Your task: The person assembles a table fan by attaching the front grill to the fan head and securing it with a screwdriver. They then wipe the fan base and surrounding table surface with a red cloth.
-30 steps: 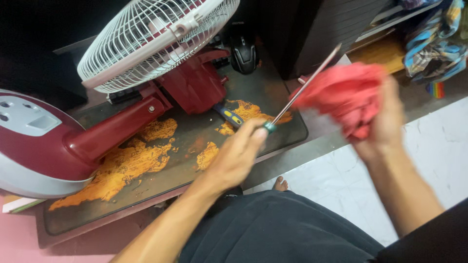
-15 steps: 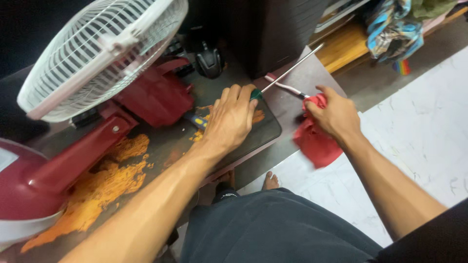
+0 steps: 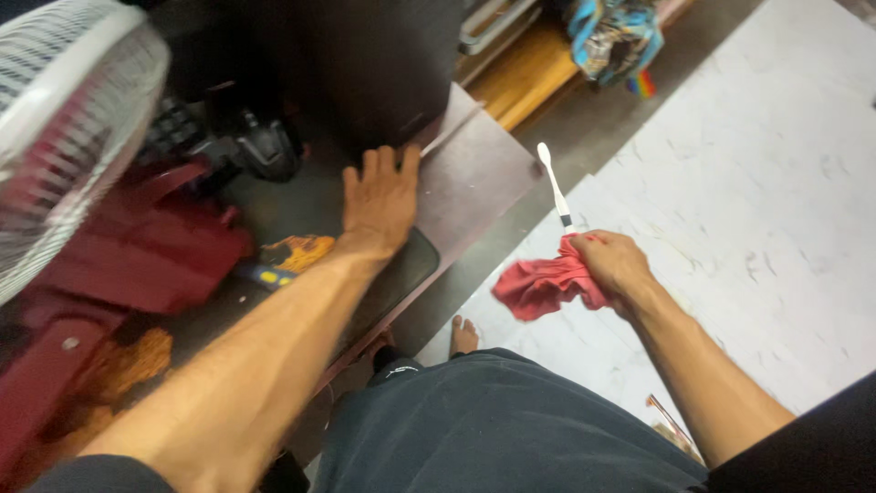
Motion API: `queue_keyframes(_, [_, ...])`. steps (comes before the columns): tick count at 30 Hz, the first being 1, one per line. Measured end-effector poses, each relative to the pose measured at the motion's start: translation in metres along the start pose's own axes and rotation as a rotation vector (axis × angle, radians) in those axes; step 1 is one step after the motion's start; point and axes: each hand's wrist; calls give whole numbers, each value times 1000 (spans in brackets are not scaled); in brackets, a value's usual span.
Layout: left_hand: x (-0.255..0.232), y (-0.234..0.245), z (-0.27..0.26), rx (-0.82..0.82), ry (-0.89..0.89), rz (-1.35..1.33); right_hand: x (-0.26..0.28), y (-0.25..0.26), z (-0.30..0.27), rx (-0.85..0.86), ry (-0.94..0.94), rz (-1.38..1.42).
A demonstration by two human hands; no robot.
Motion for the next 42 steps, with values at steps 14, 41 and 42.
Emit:
queue_keyframes(14, [-36, 27, -27, 62, 358, -755, 68, -58, -67, 448, -2, 208])
queue_keyframes(41, [0, 53, -54, -24, 425, -592, 43, -52, 106, -367, 1289, -494])
queue_keyframes(42, [-1, 48, -52, -35, 402, -606, 29, -75, 88, -342, 1440, -541])
Point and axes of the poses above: each hand's wrist, its own z-axis towards the middle knuckle, its own y-axis out of the back of the hand, x = y × z, and after that the axes turned 2 degrees about -y, right-handed
